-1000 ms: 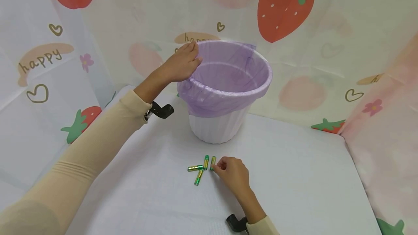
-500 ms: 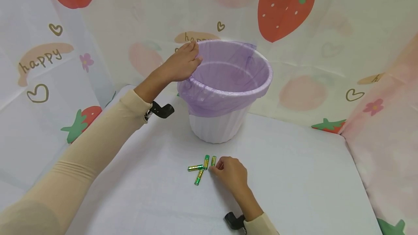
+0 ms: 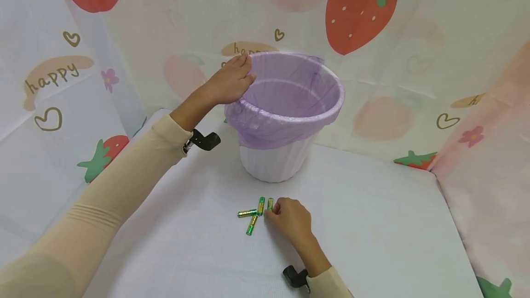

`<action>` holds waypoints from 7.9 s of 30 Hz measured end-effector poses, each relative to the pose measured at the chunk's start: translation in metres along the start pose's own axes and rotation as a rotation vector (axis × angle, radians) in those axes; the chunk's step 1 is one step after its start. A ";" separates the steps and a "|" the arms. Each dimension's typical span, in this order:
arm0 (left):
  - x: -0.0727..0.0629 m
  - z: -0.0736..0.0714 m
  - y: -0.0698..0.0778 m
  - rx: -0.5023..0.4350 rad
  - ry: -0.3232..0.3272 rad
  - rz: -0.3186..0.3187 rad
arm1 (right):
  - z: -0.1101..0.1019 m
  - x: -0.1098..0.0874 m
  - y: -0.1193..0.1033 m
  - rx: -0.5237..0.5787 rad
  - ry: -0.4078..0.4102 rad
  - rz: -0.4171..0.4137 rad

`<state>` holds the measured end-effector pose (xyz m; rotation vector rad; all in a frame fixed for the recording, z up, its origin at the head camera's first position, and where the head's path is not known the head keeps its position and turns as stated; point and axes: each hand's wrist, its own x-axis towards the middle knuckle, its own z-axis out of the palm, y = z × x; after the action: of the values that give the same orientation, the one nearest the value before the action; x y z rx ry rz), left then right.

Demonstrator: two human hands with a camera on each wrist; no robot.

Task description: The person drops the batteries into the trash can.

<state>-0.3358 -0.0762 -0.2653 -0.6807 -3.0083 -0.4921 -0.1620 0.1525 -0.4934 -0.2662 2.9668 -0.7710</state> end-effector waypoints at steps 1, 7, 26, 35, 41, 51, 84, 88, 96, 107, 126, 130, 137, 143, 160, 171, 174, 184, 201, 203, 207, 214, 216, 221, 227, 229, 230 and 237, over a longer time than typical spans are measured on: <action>0.000 0.000 0.000 0.002 -0.001 0.000 | 0.000 0.000 0.000 -0.008 0.004 0.003; -0.001 -0.001 0.000 -0.001 0.005 0.005 | -0.001 0.001 -0.001 -0.047 0.012 0.014; -0.001 -0.002 0.000 0.016 0.002 0.012 | -0.009 0.001 0.003 0.142 0.075 0.028; -0.002 0.000 0.001 0.003 -0.001 0.003 | -0.010 0.001 0.004 0.215 0.172 -0.016; 0.000 0.001 -0.001 0.006 0.007 0.004 | -0.011 0.002 0.004 0.261 0.246 -0.074; 0.001 0.001 -0.001 0.023 0.005 0.013 | -0.015 0.001 0.002 0.340 0.346 -0.154; 0.000 0.001 0.000 0.033 0.018 0.021 | -0.092 -0.017 -0.038 0.400 0.494 -0.319; -0.001 0.000 0.001 0.027 0.016 0.020 | -0.098 -0.018 -0.042 0.410 0.512 -0.332; -0.001 0.001 -0.001 0.026 0.027 0.023 | -0.115 -0.018 -0.052 0.420 0.559 -0.383; -0.003 -0.001 0.002 0.030 0.020 0.016 | -0.147 -0.017 -0.063 0.425 0.596 -0.432; -0.003 0.000 0.002 0.021 0.020 0.010 | -0.177 -0.005 -0.071 0.423 0.646 -0.475; -0.003 0.001 0.001 0.020 0.022 0.015 | -0.184 0.003 -0.071 0.412 0.664 -0.487; -0.002 0.000 -0.001 0.027 0.032 0.018 | -0.191 0.015 -0.068 0.372 0.678 -0.464; -0.001 0.001 0.002 0.026 0.033 0.022 | -0.197 0.017 -0.070 0.398 0.669 -0.483; -0.001 0.002 0.000 0.025 0.030 0.009 | -0.220 0.038 -0.082 0.447 0.670 -0.470; 0.001 0.002 -0.001 0.033 0.029 0.018 | -0.220 0.061 -0.080 0.407 0.641 -0.454; 0.000 0.002 -0.001 0.037 0.032 0.018 | -0.220 0.065 -0.082 0.398 0.618 -0.451; 0.000 0.001 0.000 0.051 0.025 0.024 | -0.219 0.070 -0.081 0.311 0.603 -0.435; -0.001 0.001 0.000 0.041 0.022 0.021 | -0.217 0.066 -0.081 0.303 0.621 -0.447; 0.000 0.001 0.000 0.039 0.022 0.020 | -0.216 0.064 -0.081 0.301 0.634 -0.447; 0.000 0.002 0.000 0.040 0.026 0.024 | -0.213 0.057 -0.079 0.288 0.664 -0.449; -0.001 0.001 0.000 0.033 0.026 0.022 | -0.206 0.043 -0.080 0.301 0.694 -0.496; -0.001 0.001 0.000 0.030 0.028 0.022 | -0.203 0.038 -0.080 0.312 0.696 -0.498; 0.000 0.002 0.000 0.029 0.032 0.023 | -0.195 0.028 -0.077 0.318 0.701 -0.492; -0.001 0.002 0.001 0.027 0.031 0.022 | -0.185 0.019 -0.074 0.337 0.699 -0.530; -0.002 0.001 0.001 0.028 0.027 0.020 | -0.181 0.017 -0.073 0.332 0.703 -0.541; -0.002 0.001 0.001 0.030 0.026 0.020 | -0.178 0.015 -0.073 0.331 0.704 -0.543; -0.001 0.002 0.001 0.033 0.026 0.019 | -0.163 0.006 -0.069 0.337 0.673 -0.539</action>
<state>-0.3342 -0.0755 -0.2670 -0.6949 -2.9760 -0.4459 -0.1752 0.1702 -0.3181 -0.9805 3.2858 -1.6943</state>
